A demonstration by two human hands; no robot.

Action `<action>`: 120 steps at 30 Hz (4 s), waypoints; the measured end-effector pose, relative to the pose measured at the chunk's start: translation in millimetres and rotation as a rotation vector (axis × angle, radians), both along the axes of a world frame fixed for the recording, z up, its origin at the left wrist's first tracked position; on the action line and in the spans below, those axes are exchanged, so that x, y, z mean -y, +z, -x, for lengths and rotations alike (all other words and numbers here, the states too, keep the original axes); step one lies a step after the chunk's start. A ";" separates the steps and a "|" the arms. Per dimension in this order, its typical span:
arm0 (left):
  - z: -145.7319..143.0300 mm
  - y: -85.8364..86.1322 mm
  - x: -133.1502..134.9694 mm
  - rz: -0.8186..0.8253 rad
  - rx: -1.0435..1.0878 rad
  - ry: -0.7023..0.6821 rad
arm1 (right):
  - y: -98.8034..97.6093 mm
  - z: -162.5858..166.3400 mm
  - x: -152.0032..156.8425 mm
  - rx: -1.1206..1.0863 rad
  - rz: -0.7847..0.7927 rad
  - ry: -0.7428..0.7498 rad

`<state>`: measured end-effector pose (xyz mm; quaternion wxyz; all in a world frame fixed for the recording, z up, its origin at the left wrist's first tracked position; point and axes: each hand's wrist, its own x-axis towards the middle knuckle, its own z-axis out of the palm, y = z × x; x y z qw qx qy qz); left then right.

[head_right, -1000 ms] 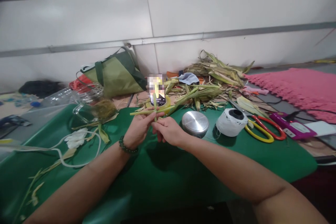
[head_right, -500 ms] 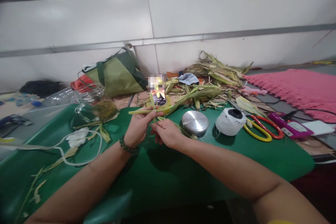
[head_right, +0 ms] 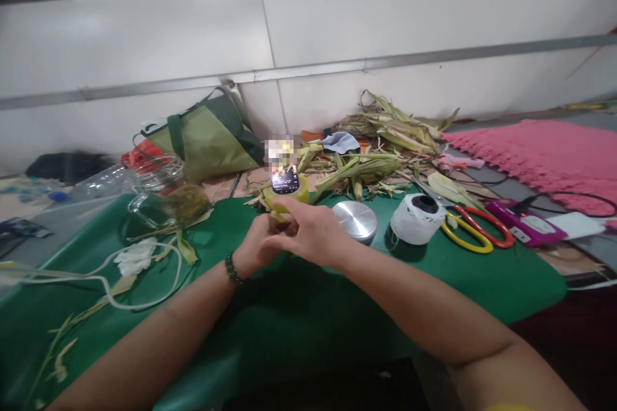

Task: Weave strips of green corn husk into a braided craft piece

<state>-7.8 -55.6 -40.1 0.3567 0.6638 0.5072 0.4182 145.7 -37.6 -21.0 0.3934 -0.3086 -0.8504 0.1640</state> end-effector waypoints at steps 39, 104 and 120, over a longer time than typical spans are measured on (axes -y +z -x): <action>15.7 33.2 6.4 0.129 0.185 -0.044 | -0.8 6.1 9.2 0.296 -0.746 0.161; 14.1 33.5 10.6 0.244 0.270 -0.043 | -6.2 4.6 -16.3 -0.341 0.600 0.107; 20.6 35.1 7.8 0.292 0.402 -0.009 | 6.4 -15.1 -17.7 -0.016 -0.013 0.422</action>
